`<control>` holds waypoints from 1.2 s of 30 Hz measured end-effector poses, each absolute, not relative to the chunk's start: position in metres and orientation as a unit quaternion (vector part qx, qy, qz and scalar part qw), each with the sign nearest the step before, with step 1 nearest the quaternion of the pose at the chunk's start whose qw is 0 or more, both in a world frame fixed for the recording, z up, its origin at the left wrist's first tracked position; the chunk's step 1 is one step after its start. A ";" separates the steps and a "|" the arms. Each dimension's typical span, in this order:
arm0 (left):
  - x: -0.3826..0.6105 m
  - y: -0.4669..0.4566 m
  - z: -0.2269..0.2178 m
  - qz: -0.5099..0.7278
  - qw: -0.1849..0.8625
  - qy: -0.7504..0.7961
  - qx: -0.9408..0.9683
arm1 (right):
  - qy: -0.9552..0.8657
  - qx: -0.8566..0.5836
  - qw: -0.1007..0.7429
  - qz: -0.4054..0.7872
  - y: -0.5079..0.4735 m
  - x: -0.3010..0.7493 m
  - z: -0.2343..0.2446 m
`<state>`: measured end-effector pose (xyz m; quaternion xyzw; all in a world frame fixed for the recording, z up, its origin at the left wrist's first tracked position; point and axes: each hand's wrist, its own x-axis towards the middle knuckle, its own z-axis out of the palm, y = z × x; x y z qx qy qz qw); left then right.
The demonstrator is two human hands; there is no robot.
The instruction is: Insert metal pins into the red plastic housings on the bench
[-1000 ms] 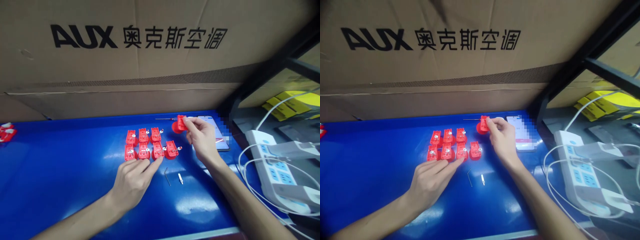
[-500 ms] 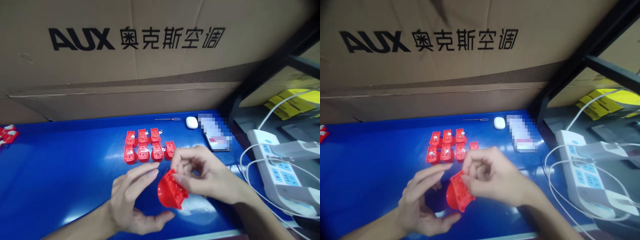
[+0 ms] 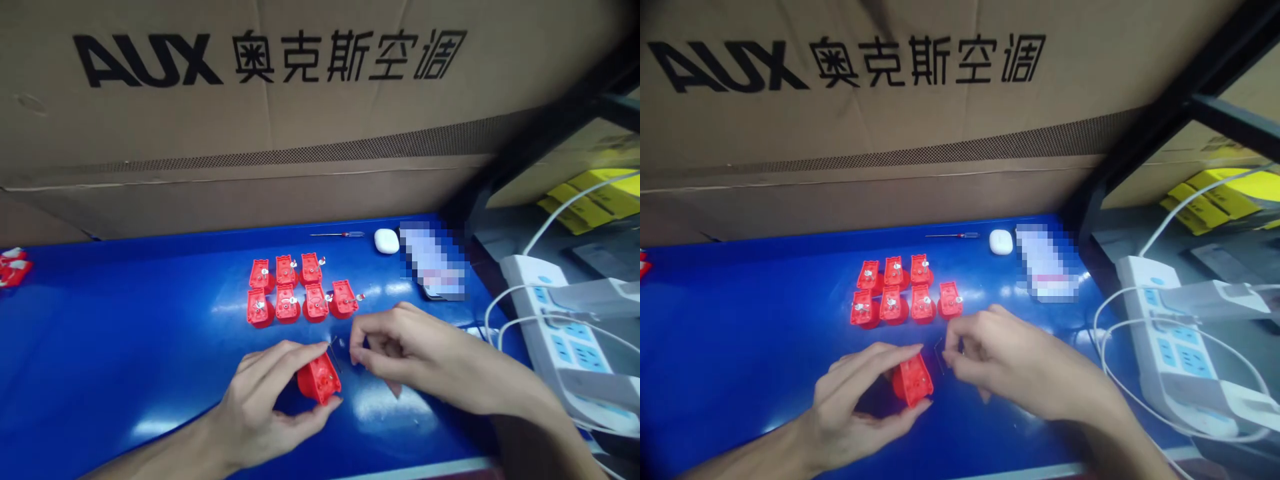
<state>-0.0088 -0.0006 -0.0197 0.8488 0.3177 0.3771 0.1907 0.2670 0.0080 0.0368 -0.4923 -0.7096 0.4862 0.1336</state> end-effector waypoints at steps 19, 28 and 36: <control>-0.010 0.003 -0.027 0.287 0.315 0.384 0.819 | -0.803 -0.495 0.069 0.325 0.018 0.248 0.017; -0.012 0.003 -0.028 0.257 0.351 0.394 0.809 | -0.827 -0.492 0.038 0.269 0.014 0.249 0.010; -0.012 0.004 -0.031 0.231 0.381 0.404 0.799 | -0.816 -0.480 0.058 0.317 0.017 0.247 0.028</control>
